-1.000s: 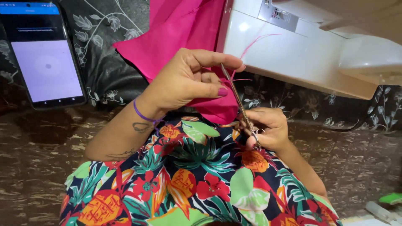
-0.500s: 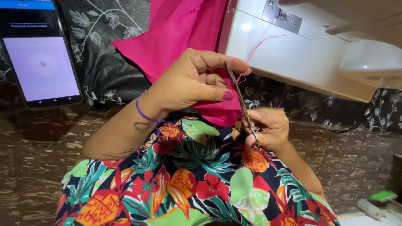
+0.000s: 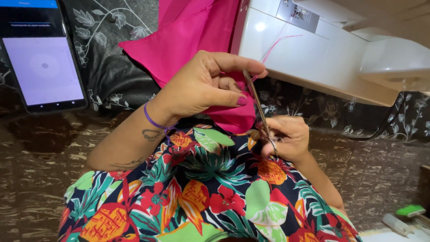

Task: Trimming excess fabric from a sewn pink piece using scissors at a sewing workstation

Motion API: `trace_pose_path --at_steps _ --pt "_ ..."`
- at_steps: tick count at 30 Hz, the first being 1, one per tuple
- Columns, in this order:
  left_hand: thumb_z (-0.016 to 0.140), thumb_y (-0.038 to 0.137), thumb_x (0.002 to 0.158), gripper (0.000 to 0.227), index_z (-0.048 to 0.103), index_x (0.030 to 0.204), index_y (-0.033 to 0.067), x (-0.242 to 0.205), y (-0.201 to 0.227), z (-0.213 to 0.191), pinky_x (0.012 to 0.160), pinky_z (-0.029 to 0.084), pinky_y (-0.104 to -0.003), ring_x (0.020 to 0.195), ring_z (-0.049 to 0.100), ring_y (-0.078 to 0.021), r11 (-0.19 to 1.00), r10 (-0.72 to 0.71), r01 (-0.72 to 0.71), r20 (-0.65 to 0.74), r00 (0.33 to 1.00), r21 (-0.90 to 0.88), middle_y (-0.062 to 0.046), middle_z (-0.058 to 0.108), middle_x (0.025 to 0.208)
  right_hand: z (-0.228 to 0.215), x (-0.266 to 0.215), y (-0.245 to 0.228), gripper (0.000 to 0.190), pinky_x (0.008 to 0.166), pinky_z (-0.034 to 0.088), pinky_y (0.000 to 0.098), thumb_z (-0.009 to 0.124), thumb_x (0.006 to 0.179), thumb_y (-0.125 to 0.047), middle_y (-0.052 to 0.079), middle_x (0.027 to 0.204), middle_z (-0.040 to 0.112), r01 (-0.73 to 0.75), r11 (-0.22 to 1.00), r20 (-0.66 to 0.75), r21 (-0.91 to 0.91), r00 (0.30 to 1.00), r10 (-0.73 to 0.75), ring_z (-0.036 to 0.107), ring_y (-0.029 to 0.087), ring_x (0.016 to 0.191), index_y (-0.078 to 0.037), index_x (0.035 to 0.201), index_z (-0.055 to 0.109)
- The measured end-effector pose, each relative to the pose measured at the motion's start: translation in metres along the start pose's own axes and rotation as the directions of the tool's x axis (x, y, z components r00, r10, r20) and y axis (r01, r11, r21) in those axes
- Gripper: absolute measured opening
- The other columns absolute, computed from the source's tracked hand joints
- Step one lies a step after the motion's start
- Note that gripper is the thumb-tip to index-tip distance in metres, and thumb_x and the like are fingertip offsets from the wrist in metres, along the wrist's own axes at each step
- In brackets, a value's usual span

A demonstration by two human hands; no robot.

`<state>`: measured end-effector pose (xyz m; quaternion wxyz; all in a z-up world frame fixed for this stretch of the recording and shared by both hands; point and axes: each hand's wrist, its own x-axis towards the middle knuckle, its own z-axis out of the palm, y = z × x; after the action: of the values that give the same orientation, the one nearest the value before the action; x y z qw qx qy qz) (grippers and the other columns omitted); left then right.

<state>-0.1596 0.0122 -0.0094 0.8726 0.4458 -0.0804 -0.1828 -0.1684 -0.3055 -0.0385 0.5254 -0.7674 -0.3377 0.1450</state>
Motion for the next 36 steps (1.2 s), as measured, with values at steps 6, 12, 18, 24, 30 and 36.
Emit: trace_pose_path --at_steps 6,12,18,24,30,36 --pt "0.076 -0.006 0.091 0.061 0.059 0.147 0.0098 -0.006 0.0 0.004 0.086 0.057 -0.014 0.081 0.07 0.0029 0.963 0.111 -0.099 -0.033 0.993 0.249 -0.019 0.073 0.143 0.003 0.001 -0.017 0.063 0.067 0.06 0.0276 0.096 0.072 -0.029 0.011 0.096 0.069 -0.174 0.926 -0.007 0.336 0.982 0.188 0.07 0.017 0.08 0.003 0.113 0.062" --pt "0.08 0.001 0.089 0.056 0.06 0.14 0.0121 -0.011 0.007 0.03 0.081 0.064 -0.017 0.081 0.081 -0.0046 0.849 0.149 -0.123 -0.009 0.989 0.514 -0.01 0.077 0.131 0.021 0.039 -0.071 0.033 0.063 0.06 0.0246 0.088 0.085 -0.014 0.012 0.1 0.08 -0.284 0.958 -0.197 0.04 0.938 0.287 0.07 0.011 0.069 -0.002 0.104 0.064" --pt "0.08 0.038 0.091 0.033 0.071 0.111 0.0122 -0.031 0.008 0.03 0.071 0.052 -0.044 0.079 0.074 -0.0274 0.412 0.175 -0.133 0.066 0.982 0.901 -0.002 0.076 0.083 0.037 0.041 -0.074 0.028 0.067 0.056 0.0289 0.076 0.091 -0.003 0.018 0.088 0.069 -0.195 0.963 -0.286 0.186 0.927 0.243 0.068 0.019 0.073 -0.008 0.097 0.049" --pt "0.076 0.03 0.096 0.035 0.05 0.078 0.0141 -0.037 0.0 0.028 0.063 0.037 -0.04 0.07 0.051 -0.0228 0.481 0.206 -0.186 0.096 0.974 0.857 0.001 0.055 0.073 0.038 0.033 -0.073 0.03 0.054 0.054 0.0288 0.077 0.092 -0.002 0.02 0.089 0.069 -0.191 0.918 -0.277 0.349 0.914 0.295 0.064 0.02 0.058 -0.008 0.1 0.048" --pt "0.075 0.01 0.1 0.043 0.039 0.079 0.0171 -0.03 -0.007 0.04 0.074 0.043 -0.022 0.086 0.059 -0.0071 0.852 0.118 -0.109 0.014 0.993 0.512 0.006 0.047 0.077 0.028 0.02 -0.074 0.03 0.061 0.06 0.0263 0.08 0.091 -0.002 0.016 0.089 0.074 -0.271 0.934 -0.253 0.235 0.91 0.328 0.073 0.018 0.066 -0.006 0.101 0.053" --pt "0.085 0.01 0.097 0.037 0.049 0.091 0.018 -0.03 -0.007 0.041 0.054 0.029 -0.017 0.059 0.037 0.0035 0.899 0.032 0.036 -0.149 0.988 0.436 0.013 0.047 0.064 -0.015 0.003 -0.05 0.038 0.064 0.053 0.0351 0.089 0.092 -0.034 0.009 0.085 0.075 0.122 0.693 -0.068 -0.711 0.968 -0.241 0.069 0.022 0.068 -0.003 0.106 0.071"
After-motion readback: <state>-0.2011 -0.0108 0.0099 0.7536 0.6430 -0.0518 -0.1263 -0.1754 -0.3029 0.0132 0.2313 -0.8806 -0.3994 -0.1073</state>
